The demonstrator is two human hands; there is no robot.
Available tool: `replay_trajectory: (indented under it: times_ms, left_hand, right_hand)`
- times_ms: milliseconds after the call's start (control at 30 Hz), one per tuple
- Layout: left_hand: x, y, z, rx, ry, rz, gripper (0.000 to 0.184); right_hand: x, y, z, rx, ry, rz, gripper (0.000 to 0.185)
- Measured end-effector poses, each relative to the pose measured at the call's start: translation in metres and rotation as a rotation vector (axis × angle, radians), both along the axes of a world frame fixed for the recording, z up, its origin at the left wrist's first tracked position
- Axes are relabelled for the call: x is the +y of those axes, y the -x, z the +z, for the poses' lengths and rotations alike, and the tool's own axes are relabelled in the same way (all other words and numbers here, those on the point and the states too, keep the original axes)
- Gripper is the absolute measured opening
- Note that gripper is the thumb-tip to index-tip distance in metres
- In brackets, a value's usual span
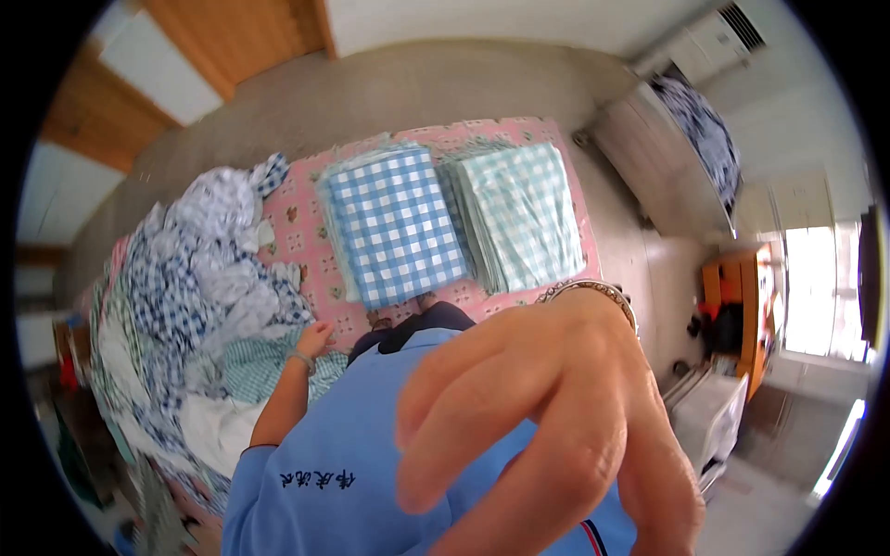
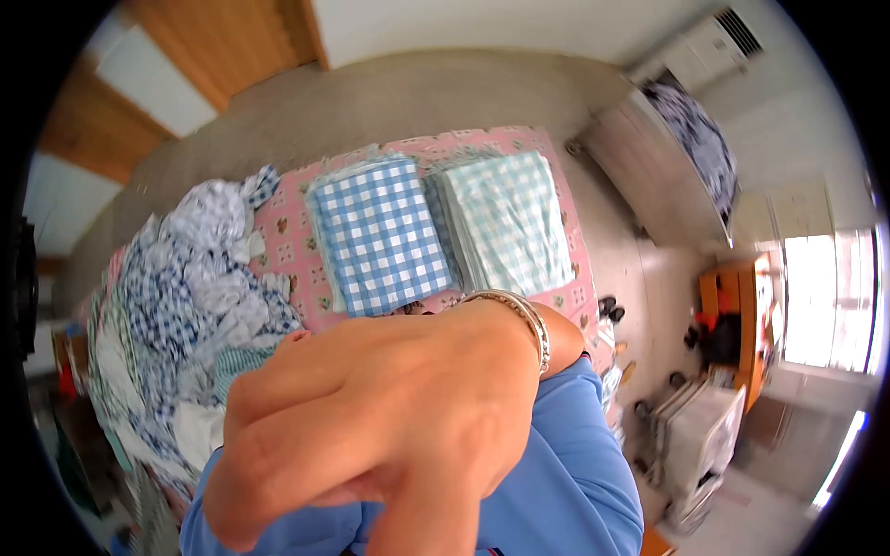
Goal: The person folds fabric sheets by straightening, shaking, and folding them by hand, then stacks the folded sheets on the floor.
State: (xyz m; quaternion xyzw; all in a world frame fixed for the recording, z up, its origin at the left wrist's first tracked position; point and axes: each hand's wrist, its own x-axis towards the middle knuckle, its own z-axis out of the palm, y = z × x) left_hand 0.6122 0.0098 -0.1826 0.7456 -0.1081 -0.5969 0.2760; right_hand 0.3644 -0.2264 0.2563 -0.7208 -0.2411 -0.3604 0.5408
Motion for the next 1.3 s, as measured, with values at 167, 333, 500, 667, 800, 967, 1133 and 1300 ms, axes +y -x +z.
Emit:
replay_trajectory:
  times_ms: [167,333,500,667,800,967,1133,1300]
  left_hand:
    - [-0.040,-0.042,0.010,-0.084,0.145,-0.367,0.028]
    - [-0.071,-0.055,0.007,-0.021,0.113,-0.457,0.025]
    - [-0.091,-0.015,0.004,-0.042,-0.013,-0.789,0.025]
    - [-0.116,0.079,0.011,-0.105,-0.017,-1.219,0.027]
    - [-0.122,0.174,0.032,-0.120,0.084,-1.407,0.029]
    - [-0.093,0.292,0.039,-0.113,0.059,-1.592,0.028]
    - [-0.037,0.391,0.042,-0.035,0.098,-1.829,0.030]
    - [0.008,0.468,0.035,-0.048,0.008,-2.106,0.030]
  right_hand:
    - [0.061,0.018,0.008,0.008,0.010,-0.240,0.023]
    - [0.124,0.051,0.019,0.010,0.007,-0.504,0.023]
    - [0.210,0.107,0.044,-0.030,0.020,-0.826,0.024]
    - [0.325,0.166,0.070,-0.128,0.065,-1.096,0.025]
    - [0.422,0.203,0.076,-0.244,0.104,-1.297,0.026]
    - [0.533,0.299,0.020,-0.265,0.232,-1.603,0.017]
    - [0.656,0.329,-0.077,-0.447,-0.347,-2.141,0.020]
    - [0.747,0.336,-0.120,-1.406,-0.519,-2.238,0.019]
